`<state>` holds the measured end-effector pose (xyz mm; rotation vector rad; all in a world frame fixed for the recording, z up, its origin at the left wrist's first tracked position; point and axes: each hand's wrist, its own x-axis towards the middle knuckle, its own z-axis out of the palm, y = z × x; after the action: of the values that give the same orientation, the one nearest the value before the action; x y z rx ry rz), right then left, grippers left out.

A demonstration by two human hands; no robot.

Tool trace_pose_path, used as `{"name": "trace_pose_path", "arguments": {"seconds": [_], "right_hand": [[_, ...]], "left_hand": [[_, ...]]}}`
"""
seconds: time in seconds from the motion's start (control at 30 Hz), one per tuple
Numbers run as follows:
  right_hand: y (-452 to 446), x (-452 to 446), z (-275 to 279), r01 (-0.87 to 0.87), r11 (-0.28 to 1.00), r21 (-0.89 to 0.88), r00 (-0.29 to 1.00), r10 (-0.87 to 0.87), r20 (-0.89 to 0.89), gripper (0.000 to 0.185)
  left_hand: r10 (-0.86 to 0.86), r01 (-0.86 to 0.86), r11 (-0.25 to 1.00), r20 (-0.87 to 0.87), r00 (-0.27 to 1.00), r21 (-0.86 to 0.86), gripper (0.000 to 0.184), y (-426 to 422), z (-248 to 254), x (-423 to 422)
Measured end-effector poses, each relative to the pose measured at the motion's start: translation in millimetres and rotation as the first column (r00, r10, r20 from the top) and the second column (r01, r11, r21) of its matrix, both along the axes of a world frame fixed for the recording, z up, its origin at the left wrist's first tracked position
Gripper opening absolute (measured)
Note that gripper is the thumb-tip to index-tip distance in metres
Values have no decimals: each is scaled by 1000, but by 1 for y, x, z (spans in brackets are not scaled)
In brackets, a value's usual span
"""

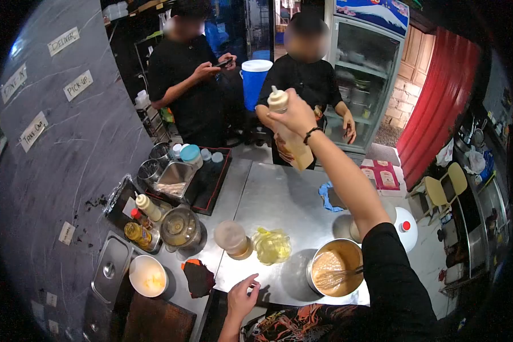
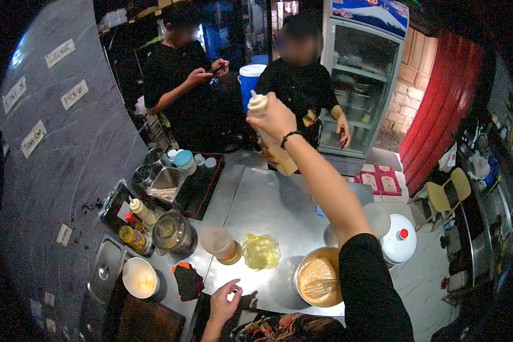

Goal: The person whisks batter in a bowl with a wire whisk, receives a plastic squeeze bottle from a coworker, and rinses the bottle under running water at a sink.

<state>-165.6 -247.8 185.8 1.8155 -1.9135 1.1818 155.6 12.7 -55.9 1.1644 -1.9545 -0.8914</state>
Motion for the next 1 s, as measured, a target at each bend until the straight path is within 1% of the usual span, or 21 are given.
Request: {"name": "trace_pose_path", "arguments": {"seconds": [0.03,0.07,0.13,0.17,0.23,0.3,0.33,0.37,0.4,0.43,0.47,0.5,0.53,0.57,0.6,0.63,0.7,0.8,0.83,0.9,1.0], "right_hand": [[9,-3,7,26,999,27,1000,-26,-2,58],[16,-7,8,8,1000,-17,1000,-8,-22,57],[44,-7,19,-10,1000,-24,1000,9,-24,56],[61,-5,26,-34,999,-35,999,33,-20,56],[98,1,39,-66,991,-115,998,66,-9,56],[135,8,53,-64,972,-225,998,66,5,59],[155,10,60,-38,973,-229,999,40,5,59],[176,11,66,-74,967,-245,995,87,43,58],[197,12,70,-105,959,-262,988,130,80,57],[218,11,71,-65,964,-260,993,89,82,57],[240,10,71,-121,964,-237,959,175,222,54],[264,9,72,-174,958,-226,902,247,354,51],[290,10,77,-136,968,-211,902,209,377,49],[314,5,76,-129,968,-213,879,211,426,49],[340,1,78,-57,990,-132,944,96,317,47],[365,-3,83,22,998,-62,981,-9,193,45],[410,-10,98,162,978,128,982,-173,80,40],[460,-37,97,196,971,137,960,-219,176,32],[475,-46,97,228,960,164,945,-259,201,31],[498,-62,90,236,958,163,923,-273,270,30],[531,-85,75,227,965,131,898,-260,354,30]], "left_hand": [[-17,17,1000,5,1000,0,31,-1,3,-1],[-21,21,1000,3,1000,-1,31,-2,8,-3],[-6,13,991,52,999,-133,37,-7,22,-15],[-18,24,990,50,999,-140,37,-12,32,-22],[-1,6,944,17,1000,-329,48,-27,57,-43],[-37,23,913,-28,999,-407,57,-44,77,-68],[-14,-16,882,-60,998,-471,64,-49,97,-84],[2,-52,847,-95,996,-528,72,-52,118,-99],[-33,-21,849,-92,995,-527,72,-55,135,-114],[20,-73,815,-99,995,-574,76,-56,150,-129],[66,-124,777,-115,991,-617,81,-53,156,-143],[16,-88,785,-123,992,-613,81,-48,152,-152],[-128,38,877,-157,979,-480,82,-43,147,-161],[-262,180,922,-210,942,-343,84,-38,142,-171],[-313,217,883,-177,933,-416,85,-27,140,-178],[-368,280,898,-231,901,-339,84,-16,130,-188],[-575,497,805,-219,788,-323,82,9,130,-197],[-727,710,684,-227,648,-166,81,58,128,-215],[-727,712,684,-225,649,-158,81,68,129,-219],[-818,835,550,-208,535,-13,81,87,136,-231],[-830,851,525,-234,507,-16,79,118,129,-247]]}}
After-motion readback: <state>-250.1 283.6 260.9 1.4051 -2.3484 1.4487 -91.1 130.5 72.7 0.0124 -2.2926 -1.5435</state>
